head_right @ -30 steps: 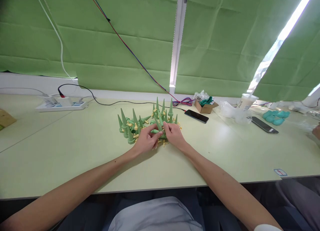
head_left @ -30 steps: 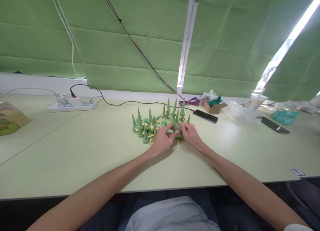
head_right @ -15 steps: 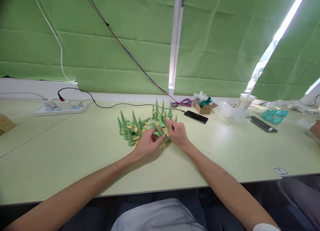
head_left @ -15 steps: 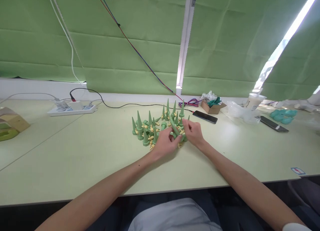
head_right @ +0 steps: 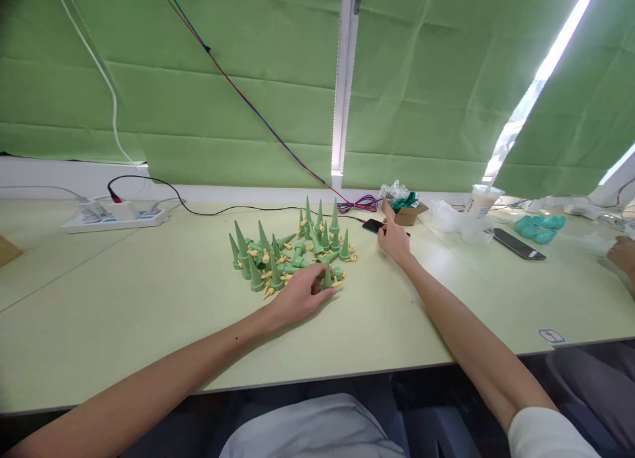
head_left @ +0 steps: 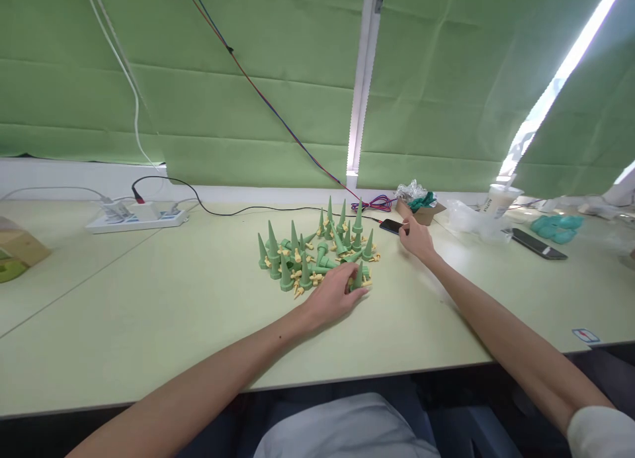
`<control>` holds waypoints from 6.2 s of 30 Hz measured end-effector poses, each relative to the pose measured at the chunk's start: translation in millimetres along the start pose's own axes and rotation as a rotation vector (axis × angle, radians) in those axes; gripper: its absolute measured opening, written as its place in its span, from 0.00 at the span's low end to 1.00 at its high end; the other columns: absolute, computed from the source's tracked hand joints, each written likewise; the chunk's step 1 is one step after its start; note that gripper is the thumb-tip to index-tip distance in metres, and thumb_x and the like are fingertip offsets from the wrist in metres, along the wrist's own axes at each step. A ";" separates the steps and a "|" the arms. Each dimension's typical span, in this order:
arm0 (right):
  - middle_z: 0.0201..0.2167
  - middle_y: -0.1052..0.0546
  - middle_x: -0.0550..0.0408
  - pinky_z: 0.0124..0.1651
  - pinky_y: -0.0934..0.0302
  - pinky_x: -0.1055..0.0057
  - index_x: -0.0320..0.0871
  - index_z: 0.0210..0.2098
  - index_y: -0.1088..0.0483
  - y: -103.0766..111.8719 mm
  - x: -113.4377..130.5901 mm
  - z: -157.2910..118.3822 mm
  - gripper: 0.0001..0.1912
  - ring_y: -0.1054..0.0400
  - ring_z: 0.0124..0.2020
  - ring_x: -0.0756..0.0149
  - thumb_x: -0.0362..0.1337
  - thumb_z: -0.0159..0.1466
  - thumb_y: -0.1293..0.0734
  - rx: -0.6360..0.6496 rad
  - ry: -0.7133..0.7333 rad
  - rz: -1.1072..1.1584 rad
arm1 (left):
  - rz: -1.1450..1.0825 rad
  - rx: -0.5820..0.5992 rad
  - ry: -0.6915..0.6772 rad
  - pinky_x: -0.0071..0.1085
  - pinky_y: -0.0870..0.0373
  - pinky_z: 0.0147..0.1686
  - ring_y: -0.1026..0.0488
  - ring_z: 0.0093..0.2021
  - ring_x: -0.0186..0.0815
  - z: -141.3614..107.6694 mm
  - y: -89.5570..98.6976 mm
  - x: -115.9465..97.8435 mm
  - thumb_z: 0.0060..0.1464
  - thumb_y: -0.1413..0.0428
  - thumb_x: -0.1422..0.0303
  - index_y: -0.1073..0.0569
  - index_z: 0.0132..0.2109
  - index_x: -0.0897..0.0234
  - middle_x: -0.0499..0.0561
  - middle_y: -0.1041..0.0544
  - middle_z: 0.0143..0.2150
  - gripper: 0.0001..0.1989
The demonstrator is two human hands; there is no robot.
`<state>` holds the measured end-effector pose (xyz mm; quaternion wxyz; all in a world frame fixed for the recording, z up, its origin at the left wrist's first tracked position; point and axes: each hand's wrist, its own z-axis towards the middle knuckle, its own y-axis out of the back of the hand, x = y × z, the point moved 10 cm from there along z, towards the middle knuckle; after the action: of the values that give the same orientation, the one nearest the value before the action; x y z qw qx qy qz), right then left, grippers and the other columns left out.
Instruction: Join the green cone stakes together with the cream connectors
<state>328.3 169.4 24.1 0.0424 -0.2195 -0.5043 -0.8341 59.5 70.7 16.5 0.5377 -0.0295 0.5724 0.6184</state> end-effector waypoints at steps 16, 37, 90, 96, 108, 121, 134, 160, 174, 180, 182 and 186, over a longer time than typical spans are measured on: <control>0.49 0.22 0.39 0.49 0.36 0.56 0.39 0.58 0.34 -10.0 -24.7 7.3 0.22 0.28 0.49 0.46 0.40 0.68 0.40 -0.038 0.016 -0.121 | -0.105 -0.080 -0.029 0.31 0.37 0.28 0.37 0.22 0.27 -4.0 9.6 -7.3 0.61 0.44 0.53 0.34 0.56 0.61 0.50 0.26 0.39 0.22; 0.62 0.30 0.32 0.56 0.39 0.52 0.37 0.72 0.49 -58.7 -49.8 43.8 0.33 0.33 0.58 0.40 0.43 0.71 0.43 0.267 0.252 -0.260 | 0.020 0.029 0.002 0.32 0.37 0.32 0.37 0.25 0.31 -3.4 1.6 -9.2 0.63 0.47 0.52 0.36 0.61 0.66 0.43 0.35 0.28 0.27; 0.30 0.21 0.43 0.33 0.45 0.68 0.42 0.36 0.29 26.0 64.2 -66.8 0.19 0.27 0.31 0.57 0.46 0.73 0.45 -0.065 0.251 -0.191 | 0.058 0.066 -0.045 0.30 0.42 0.28 0.37 0.26 0.33 -3.9 -3.4 -7.9 0.65 0.51 0.61 0.31 0.50 0.63 0.46 0.31 0.29 0.12; 0.20 0.31 0.54 0.27 0.56 0.69 0.44 0.25 0.37 52.1 158.7 -127.1 0.24 0.42 0.21 0.69 0.44 0.75 0.47 -0.242 0.723 0.199 | -0.049 -0.083 -0.068 0.29 0.47 0.26 0.42 0.22 0.30 -0.9 18.5 -13.3 0.67 0.52 0.62 0.34 0.43 0.62 0.42 0.38 0.24 0.08; 0.27 0.27 0.54 0.32 0.43 0.69 0.46 0.36 0.36 27.3 163.7 -141.9 0.18 0.35 0.27 0.66 0.47 0.75 0.48 0.068 0.693 0.565 | -0.108 -0.295 -0.058 0.29 0.40 0.27 0.38 0.23 0.29 -5.0 39.0 -8.3 0.67 0.53 0.63 0.35 0.50 0.60 0.44 0.31 0.29 0.09; 0.21 0.39 0.61 0.27 0.50 0.71 0.47 0.28 0.44 28.0 157.9 -133.9 0.20 0.48 0.21 0.70 0.49 0.74 0.45 0.088 0.577 0.620 | -0.064 -0.370 -0.095 0.28 0.37 0.28 0.36 0.25 0.30 -8.6 43.2 -17.1 0.68 0.53 0.63 0.32 0.48 0.61 0.46 0.29 0.30 0.09; 0.17 0.44 0.62 0.26 0.53 0.70 0.46 0.24 0.50 20.2 160.2 -136.6 0.22 0.52 0.20 0.70 0.47 0.73 0.47 0.120 0.618 0.605 | -0.072 -0.385 -0.254 0.24 0.35 0.23 0.37 0.24 0.22 -11.9 44.5 -33.4 0.66 0.48 0.65 0.28 0.45 0.63 0.53 0.32 0.46 0.07; 0.16 0.42 0.66 0.20 0.50 0.72 0.46 0.28 0.40 11.2 135.7 -124.5 0.22 0.45 0.15 0.73 0.55 0.70 0.39 0.223 0.347 1.064 | -0.181 -0.137 -0.012 0.33 0.36 0.37 0.33 0.34 0.36 0.8 26.9 -14.0 0.70 0.59 0.54 0.39 0.23 0.62 0.50 0.35 0.26 0.28; 0.15 0.40 0.64 0.21 0.47 0.70 0.48 0.28 0.45 5.6 144.1 -130.6 0.26 0.45 0.15 0.71 0.62 0.70 0.45 0.317 0.355 0.952 | -0.083 -0.168 -0.052 0.30 0.39 0.30 0.36 0.30 0.32 1.9 24.7 -9.8 0.66 0.49 0.57 0.32 0.31 0.64 0.49 0.34 0.33 0.19; 0.16 0.41 0.64 0.21 0.48 0.70 0.48 0.27 0.46 2.9 143.1 -130.8 0.26 0.46 0.15 0.71 0.61 0.70 0.45 0.322 0.369 0.953 | -0.048 -0.190 -0.094 0.29 0.39 0.27 0.37 0.28 0.30 0.8 26.6 -11.9 0.65 0.47 0.60 0.32 0.30 0.64 0.50 0.33 0.33 0.16; 0.16 0.42 0.64 0.21 0.49 0.70 0.48 0.26 0.46 2.5 143.6 -130.6 0.26 0.47 0.15 0.71 0.60 0.71 0.44 0.324 0.376 0.966 | -0.032 -0.191 -0.124 0.29 0.39 0.28 0.37 0.28 0.30 0.2 26.5 -13.8 0.65 0.46 0.61 0.32 0.31 0.64 0.50 0.33 0.33 0.15; 0.15 0.44 0.64 0.21 0.50 0.70 0.47 0.24 0.45 6.1 145.6 -130.4 0.27 0.49 0.15 0.72 0.59 0.71 0.44 0.316 0.389 0.983 | 0.021 -0.183 -0.167 0.30 0.38 0.29 0.37 0.30 0.32 -1.0 24.1 -14.3 0.65 0.47 0.64 0.34 0.29 0.64 0.50 0.34 0.33 0.15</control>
<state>156.8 76.3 37.1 0.5517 -0.2619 -0.4443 -0.6555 48.1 66.6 41.8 0.5719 -0.0207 0.4673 0.6739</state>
